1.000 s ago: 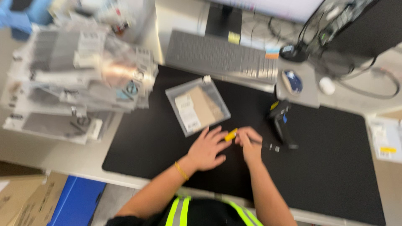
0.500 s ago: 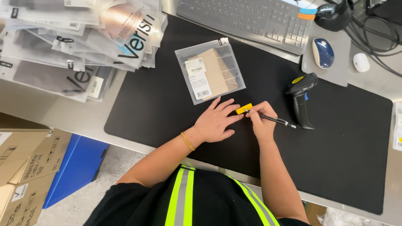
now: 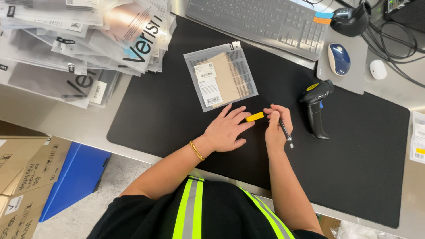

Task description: The person repeatedly picks up clear plastic mailer packages, scans them with a barcode scanner, writes on a yellow label with a pen, and places the labeled packages into a stack. The process is repeated for multiple packages throughout the clip.

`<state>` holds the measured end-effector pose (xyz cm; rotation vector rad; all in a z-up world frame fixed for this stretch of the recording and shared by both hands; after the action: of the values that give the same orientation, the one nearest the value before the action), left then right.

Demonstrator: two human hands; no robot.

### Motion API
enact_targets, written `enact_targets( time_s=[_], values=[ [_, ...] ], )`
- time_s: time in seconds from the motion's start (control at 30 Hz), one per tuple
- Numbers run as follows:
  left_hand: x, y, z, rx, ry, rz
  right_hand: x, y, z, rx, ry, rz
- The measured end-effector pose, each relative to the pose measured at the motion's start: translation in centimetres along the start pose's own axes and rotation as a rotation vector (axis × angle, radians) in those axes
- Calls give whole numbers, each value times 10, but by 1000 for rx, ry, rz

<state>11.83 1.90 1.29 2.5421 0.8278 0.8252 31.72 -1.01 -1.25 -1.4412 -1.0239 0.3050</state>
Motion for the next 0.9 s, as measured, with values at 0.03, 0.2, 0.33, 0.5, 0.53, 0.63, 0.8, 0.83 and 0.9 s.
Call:
enact_targets(
  time_s=[0.03,0.2,0.33,0.5,0.53,0.63,0.8,0.83,0.9],
  values=[
    [0,0,0,-1,7,3,-1,1,1,30,-13,-10],
    [4,-8,3,13,9,15,-1,4,9,196,-178,74],
    [-1,-1,-1,-10,88,40,-13,-2,11,34,-190,-5],
    [4,6,-16,-49,73,30,-1,-14,23,-30,-136,108],
    [5,5,-14,-43,72,32,0,-12,22,-27,-140,164],
    [-2,6,-9,-39,67,25,-8,-9,20,11,-148,173],
    [2,0,-6,-20,65,31,0,4,22,-44,-152,187],
    [0,2,-6,-13,68,33,-4,8,19,-52,-153,199],
    [-2,4,-5,-4,68,33,-8,11,15,86,-140,164]
  ],
)
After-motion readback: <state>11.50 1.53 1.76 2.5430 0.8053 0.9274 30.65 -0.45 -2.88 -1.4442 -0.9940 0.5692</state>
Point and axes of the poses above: each hand's wrist, its own x-axis towards the middle knuckle, its own z-axis out of the palm, y = z × x, the point moved 3 cm from there along x, towards the middle knuckle, and after that the axes turned 12 degrees about y, right-handed, at the moved point
